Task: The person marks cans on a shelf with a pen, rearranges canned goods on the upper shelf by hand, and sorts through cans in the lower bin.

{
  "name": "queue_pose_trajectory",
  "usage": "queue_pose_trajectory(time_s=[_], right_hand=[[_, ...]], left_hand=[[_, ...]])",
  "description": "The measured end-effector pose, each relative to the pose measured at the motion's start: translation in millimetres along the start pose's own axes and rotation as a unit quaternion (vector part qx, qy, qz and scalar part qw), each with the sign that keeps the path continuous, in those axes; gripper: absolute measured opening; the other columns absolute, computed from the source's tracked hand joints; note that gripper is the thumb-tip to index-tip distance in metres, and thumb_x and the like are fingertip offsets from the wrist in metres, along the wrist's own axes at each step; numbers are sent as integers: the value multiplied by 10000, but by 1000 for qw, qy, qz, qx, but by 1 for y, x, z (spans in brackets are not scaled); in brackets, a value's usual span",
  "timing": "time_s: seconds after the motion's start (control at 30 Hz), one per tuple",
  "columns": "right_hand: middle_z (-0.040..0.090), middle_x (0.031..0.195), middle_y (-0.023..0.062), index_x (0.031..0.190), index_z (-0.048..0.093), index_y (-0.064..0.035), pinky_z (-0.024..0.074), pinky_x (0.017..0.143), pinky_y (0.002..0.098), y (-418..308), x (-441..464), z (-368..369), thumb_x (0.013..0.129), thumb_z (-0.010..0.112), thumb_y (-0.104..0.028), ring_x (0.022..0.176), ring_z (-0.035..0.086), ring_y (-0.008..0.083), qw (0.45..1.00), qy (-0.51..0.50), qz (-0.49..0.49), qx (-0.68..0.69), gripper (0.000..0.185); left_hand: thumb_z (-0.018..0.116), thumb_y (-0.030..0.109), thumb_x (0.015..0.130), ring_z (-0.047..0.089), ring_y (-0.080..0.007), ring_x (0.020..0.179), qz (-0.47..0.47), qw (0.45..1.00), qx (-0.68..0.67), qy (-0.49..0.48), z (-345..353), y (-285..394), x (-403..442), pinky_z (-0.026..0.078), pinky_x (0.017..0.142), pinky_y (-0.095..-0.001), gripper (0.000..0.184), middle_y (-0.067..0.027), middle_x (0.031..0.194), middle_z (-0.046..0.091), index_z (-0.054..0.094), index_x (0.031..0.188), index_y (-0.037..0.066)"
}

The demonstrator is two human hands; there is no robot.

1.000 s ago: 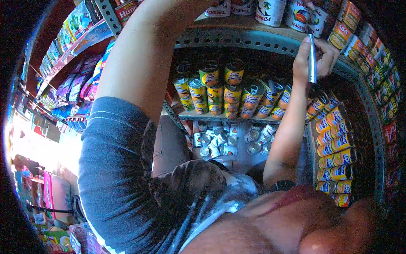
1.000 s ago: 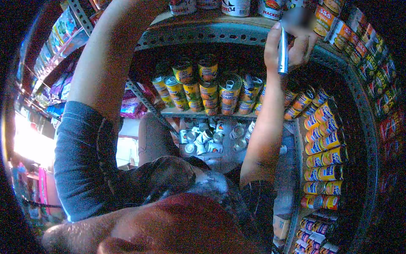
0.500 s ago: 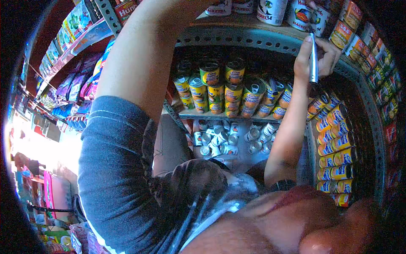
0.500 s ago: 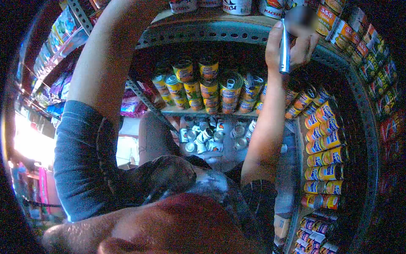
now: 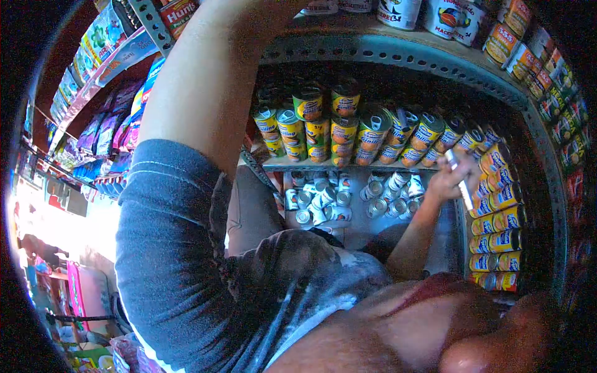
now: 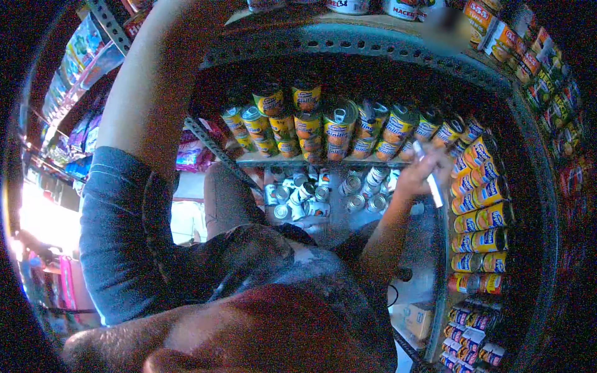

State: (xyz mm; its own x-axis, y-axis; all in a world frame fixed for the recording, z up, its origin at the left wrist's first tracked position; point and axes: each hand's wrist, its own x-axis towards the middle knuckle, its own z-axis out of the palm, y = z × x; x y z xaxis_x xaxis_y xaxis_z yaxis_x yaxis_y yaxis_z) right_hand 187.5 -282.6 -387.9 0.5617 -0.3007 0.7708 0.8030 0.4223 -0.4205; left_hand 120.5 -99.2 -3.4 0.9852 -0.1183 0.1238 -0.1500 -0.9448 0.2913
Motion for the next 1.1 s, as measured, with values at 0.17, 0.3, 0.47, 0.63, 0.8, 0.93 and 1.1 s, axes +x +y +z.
queue_pose_trajectory(time_s=[0.17, 0.3, 0.47, 0.63, 0.8, 0.93, 1.1], right_hand=[[572, 759, 70, 892, 520, -42, 479, 512, 286, 17, -82, -127, 997, 592, -254, 610, 561, 153, 953, -108, 140, -246, 247], [566, 718, 36, 885, 572, -43, 471, 577, 256, 0, -123, -197, 979, 637, -223, 631, 532, 102, 898, -65, 292, -322, 213], [561, 705, 13, 851, 607, -33, 411, 589, 249, -16, -156, -279, 954, 699, -157, 631, 490, 93, 890, -125, 278, -340, 185], [547, 707, -8, 812, 594, -46, 364, 589, 249, -2, -177, -332, 945, 723, -155, 641, 470, 96, 894, -101, 270, -343, 216], [549, 709, 2, 769, 575, -45, 384, 606, 294, -17, -163, -257, 946, 726, -234, 653, 464, 127, 837, -167, 281, -439, 300], [549, 702, 3, 768, 575, -46, 393, 616, 305, -25, -156, -226, 946, 726, -249, 656, 463, 133, 839, -228, 211, -446, 310], [567, 728, 1, 788, 591, -36, 399, 613, 302, -35, -152, -205, 939, 738, -253, 667, 469, 130, 876, -190, 286, -339, 303]], left_hand=[[803, 624, 732, 315, -373, 1458, -412, 901, -85, -105, -23, 42, 38, 273, 1167, -528, 1036, -152, 1608, 340, 399, 1537, 110], [863, 453, 750, 335, -352, 1449, -2, 994, -3, -114, -21, -29, 22, 281, 1166, -517, 832, -134, 1590, 380, 549, 1450, 131], [864, 371, 774, 348, -331, 1437, 12, 989, -15, -146, -29, -23, 14, 280, 1167, -491, 795, -85, 1568, 426, 546, 1442, 81], [847, 402, 793, 349, -341, 1434, -80, 953, -192, -220, -19, -14, 14, 288, 1160, -498, 811, -109, 1574, 409, 520, 1461, 79], [848, 457, 775, 365, -359, 1423, 2, 994, -3, -112, -22, -17, 12, 302, 1149, -503, 854, -141, 1560, 420, 516, 1463, 74], [849, 501, 760, 377, -373, 1415, 31, 991, 132, -20, -21, -16, 14, 314, 1141, -507, 891, -167, 1549, 428, 513, 1464, 69], [846, 531, 754, 477, -367, 1324, 33, 998, 25, 57, -17, -14, -15, 370, 1097, -484, 843, -206, 1441, 535, 587, 1384, 33]])
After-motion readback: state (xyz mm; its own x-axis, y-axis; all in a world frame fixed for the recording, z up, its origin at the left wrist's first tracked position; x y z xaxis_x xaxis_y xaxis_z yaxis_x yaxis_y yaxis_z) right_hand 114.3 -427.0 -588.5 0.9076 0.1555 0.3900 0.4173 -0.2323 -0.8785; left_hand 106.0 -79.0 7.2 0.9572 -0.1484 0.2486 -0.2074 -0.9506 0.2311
